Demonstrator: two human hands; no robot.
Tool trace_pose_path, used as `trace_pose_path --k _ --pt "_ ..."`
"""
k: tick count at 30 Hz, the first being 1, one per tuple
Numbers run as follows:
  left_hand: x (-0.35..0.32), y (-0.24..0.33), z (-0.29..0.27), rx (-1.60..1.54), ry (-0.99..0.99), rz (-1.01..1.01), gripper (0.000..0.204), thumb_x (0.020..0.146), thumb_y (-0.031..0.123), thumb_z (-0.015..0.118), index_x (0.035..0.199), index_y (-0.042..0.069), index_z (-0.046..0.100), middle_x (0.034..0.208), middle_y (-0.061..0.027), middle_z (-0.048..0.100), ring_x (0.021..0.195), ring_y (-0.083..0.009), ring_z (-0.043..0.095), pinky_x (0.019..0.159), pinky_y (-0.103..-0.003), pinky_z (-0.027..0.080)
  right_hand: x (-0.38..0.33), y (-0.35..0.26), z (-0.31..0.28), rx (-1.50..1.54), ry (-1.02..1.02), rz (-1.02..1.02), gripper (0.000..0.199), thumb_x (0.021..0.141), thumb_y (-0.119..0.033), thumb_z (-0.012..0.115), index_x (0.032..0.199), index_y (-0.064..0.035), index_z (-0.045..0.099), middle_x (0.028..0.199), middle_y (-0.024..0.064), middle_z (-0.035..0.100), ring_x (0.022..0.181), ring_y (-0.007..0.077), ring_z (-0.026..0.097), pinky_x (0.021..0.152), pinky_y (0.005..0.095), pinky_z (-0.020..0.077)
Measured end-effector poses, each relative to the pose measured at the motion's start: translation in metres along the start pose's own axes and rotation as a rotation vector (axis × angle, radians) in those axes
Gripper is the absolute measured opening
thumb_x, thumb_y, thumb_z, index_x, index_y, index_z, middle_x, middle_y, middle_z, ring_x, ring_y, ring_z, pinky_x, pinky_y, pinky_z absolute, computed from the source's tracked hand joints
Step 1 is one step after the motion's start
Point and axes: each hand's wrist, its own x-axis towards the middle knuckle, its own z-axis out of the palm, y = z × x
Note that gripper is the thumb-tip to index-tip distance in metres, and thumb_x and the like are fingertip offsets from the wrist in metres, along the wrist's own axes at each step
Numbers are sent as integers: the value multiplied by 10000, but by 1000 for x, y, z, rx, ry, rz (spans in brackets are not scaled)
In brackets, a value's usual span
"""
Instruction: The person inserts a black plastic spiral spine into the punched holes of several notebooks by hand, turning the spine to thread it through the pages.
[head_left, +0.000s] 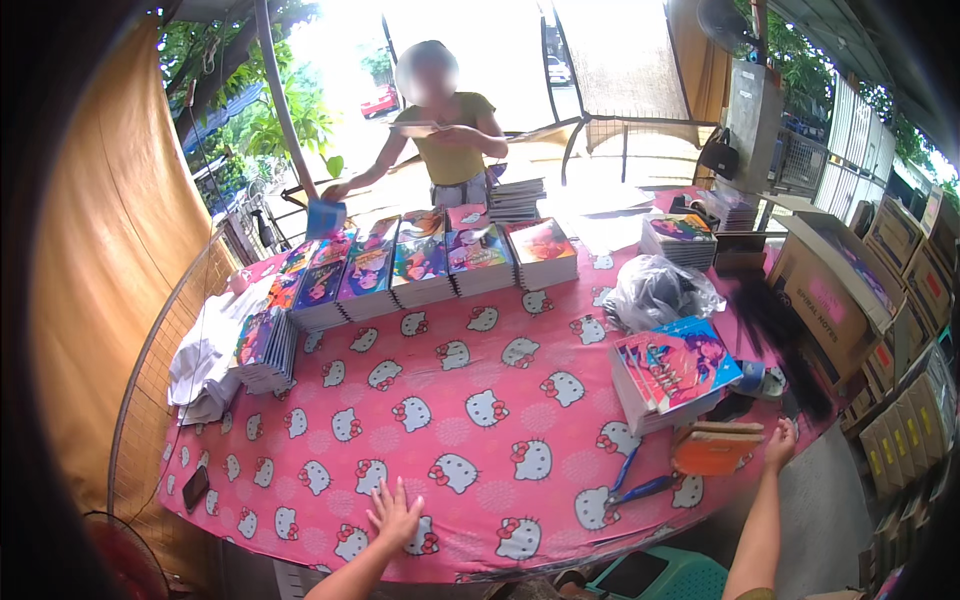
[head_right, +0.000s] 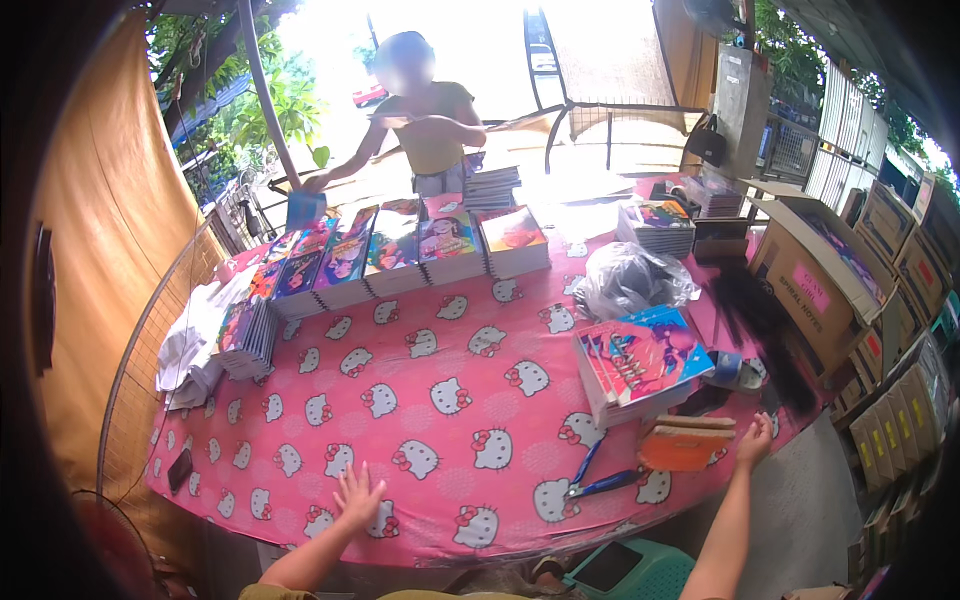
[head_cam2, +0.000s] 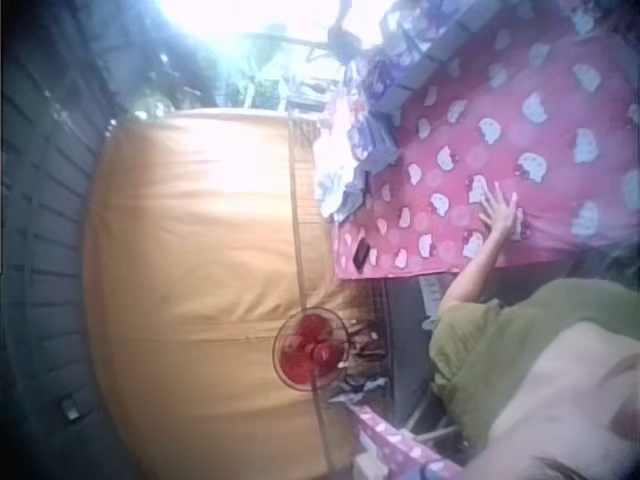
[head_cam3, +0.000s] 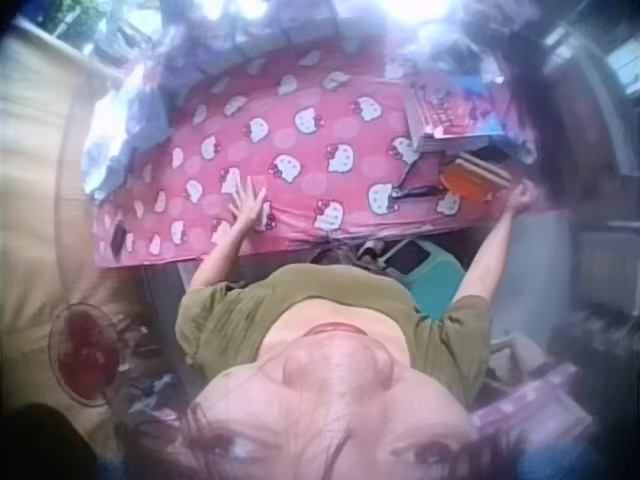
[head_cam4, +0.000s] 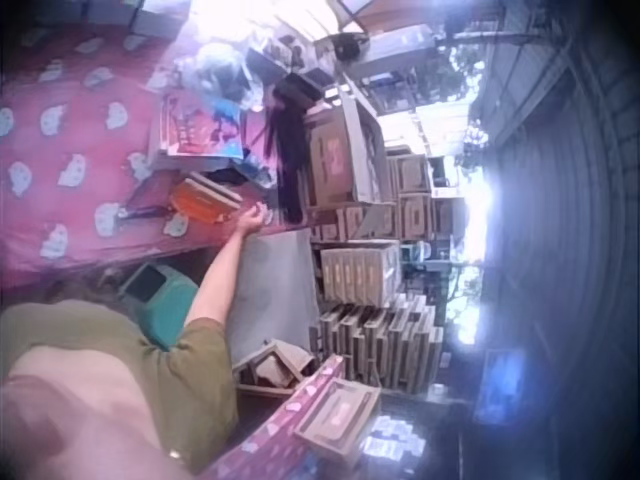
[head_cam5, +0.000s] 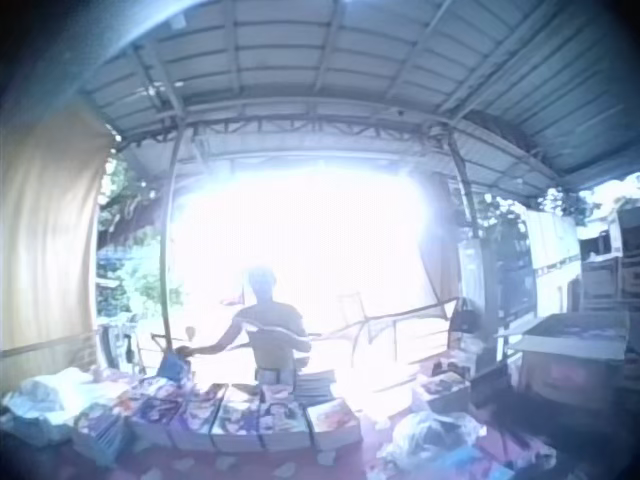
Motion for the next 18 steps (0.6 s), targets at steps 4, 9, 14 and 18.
trace_pose_path --k 4,9,14,18 --pt "-28 18 42 103 114 31 807 910 530 459 1538 129 150 1596 -186 10 1463 -398 -30 1107 -638 -41 4 -25 5 -294 -102 -136 146 897 -33 557 1022 13 617 1283 189 547 1113 316 578 873 360 501" --pt "-21 23 32 189 140 -16 778 913 462 461 1537 122 143 1595 -182 25 1469 -379 -33 1123 -612 -31 -10 -41 13 -516 -119 -237 150 849 -41 598 982 21 630 1277 265 525 1186 417 505 1010 451 407" --pt "-22 16 35 290 170 -80 741 919 413 447 1539 140 145 1606 -138 55 1483 -317 -8 1139 -586 -2 -16 -52 30 -477 -97 -186 130 834 -72 641 955 -24 629 1270 222 540 1164 394 522 993 434 422" --pt "-17 31 35 350 145 -83 737 927 407 435 1543 147 126 1612 -115 49 1484 -306 14 1146 -574 9 -14 -65 16 -507 -97 -138 137 858 -93 630 954 4 620 1262 220 542 1155 388 531 971 432 434"
